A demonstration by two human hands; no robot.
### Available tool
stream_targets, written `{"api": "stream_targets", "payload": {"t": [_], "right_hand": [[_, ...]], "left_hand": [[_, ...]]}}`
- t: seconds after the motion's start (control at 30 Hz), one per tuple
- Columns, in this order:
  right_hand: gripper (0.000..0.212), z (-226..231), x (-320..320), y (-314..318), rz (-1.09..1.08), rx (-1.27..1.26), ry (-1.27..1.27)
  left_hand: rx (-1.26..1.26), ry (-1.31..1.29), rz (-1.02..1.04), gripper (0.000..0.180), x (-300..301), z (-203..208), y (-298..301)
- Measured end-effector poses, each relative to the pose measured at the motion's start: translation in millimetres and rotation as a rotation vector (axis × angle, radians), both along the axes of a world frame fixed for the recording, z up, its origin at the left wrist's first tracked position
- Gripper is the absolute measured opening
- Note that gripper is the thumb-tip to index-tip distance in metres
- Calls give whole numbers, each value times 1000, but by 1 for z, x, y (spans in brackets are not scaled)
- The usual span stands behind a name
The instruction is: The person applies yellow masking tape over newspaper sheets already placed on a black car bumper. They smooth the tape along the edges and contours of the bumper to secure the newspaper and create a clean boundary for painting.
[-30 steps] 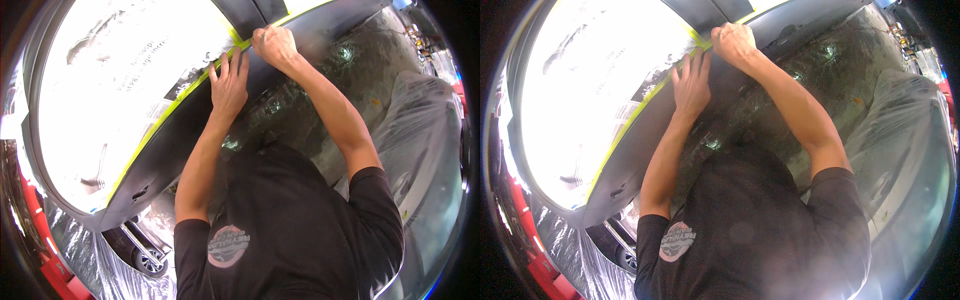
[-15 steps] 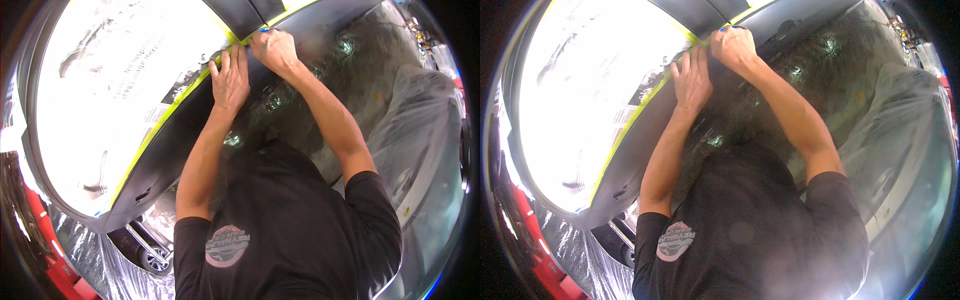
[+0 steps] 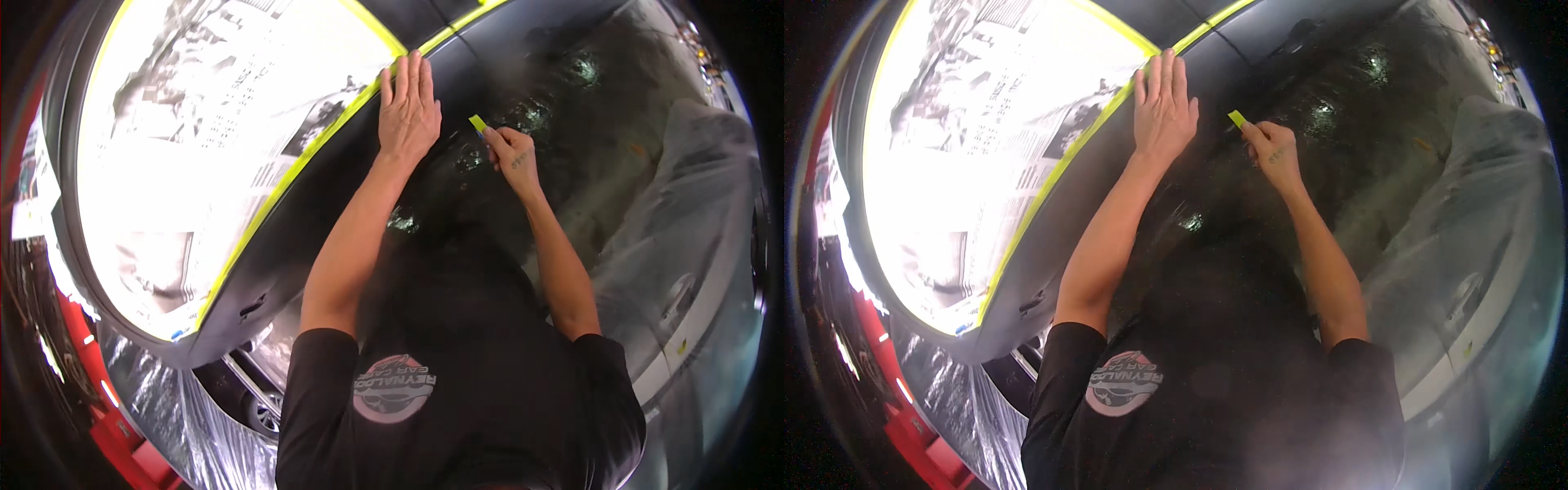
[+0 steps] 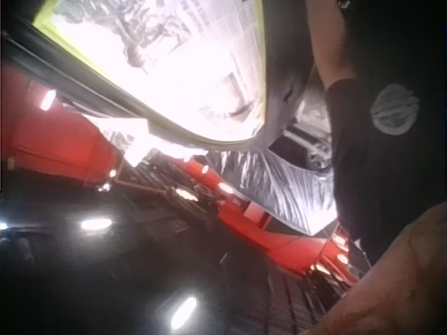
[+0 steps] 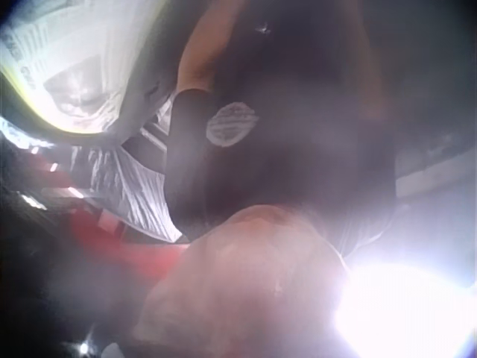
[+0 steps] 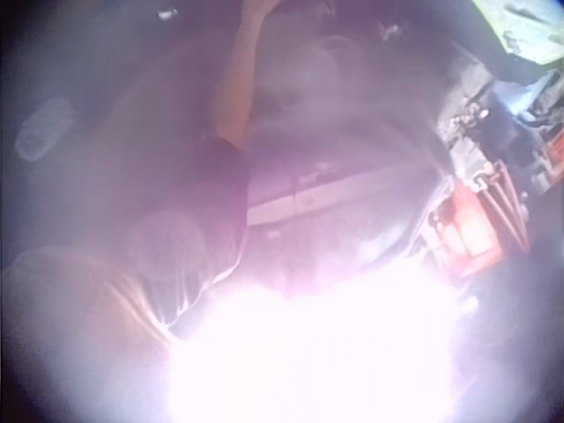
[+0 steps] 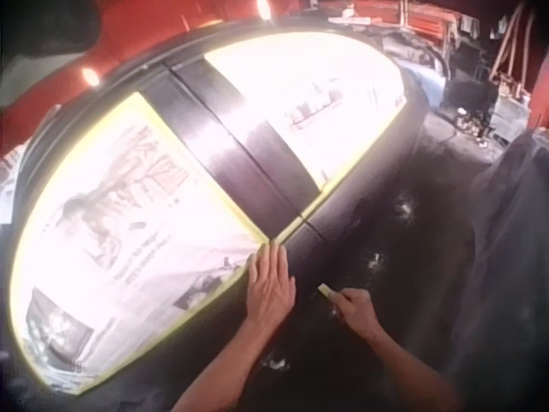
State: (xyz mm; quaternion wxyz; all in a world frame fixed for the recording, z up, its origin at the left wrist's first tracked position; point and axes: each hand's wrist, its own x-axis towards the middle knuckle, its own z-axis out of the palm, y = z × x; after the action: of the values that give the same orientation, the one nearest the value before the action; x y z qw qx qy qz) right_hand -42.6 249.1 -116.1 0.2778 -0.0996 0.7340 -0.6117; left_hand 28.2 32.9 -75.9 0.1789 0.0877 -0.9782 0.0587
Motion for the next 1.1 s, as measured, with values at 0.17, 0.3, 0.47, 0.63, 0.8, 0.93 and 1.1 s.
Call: {"api": "stream_targets", "payload": {"t": [0.17, 0.3, 0.47, 0.63, 0.8, 0.93, 1.1], "right_hand": [[36, -10, 23, 1, 92, -25, -82], [31, -5, 44, -9, 146, -168, -175], [25, 13, 74, -17, 110, -398, -162], [22, 50, 114, -25, 31, -279, 123], [23, 72, 177, -38, -77, -215, 308], [19, 65, 234, -51, -232, -168, 442], [19, 56, 296, -63, -323, -39, 401]], "left_hand": [[59, -109, -1, 75, 65, 3, -19], [95, -167, 57, 72, 139, 5, -36], [232, 22, -26, 50, 174, 31, -43], [1127, 144, -49, 32, 140, 63, -15], [1683, -85, -62, 27, 139, 60, -20], [1633, -154, -148, 20, 160, 43, -28], [1692, -181, -202, 16, 201, 32, -30]]}}
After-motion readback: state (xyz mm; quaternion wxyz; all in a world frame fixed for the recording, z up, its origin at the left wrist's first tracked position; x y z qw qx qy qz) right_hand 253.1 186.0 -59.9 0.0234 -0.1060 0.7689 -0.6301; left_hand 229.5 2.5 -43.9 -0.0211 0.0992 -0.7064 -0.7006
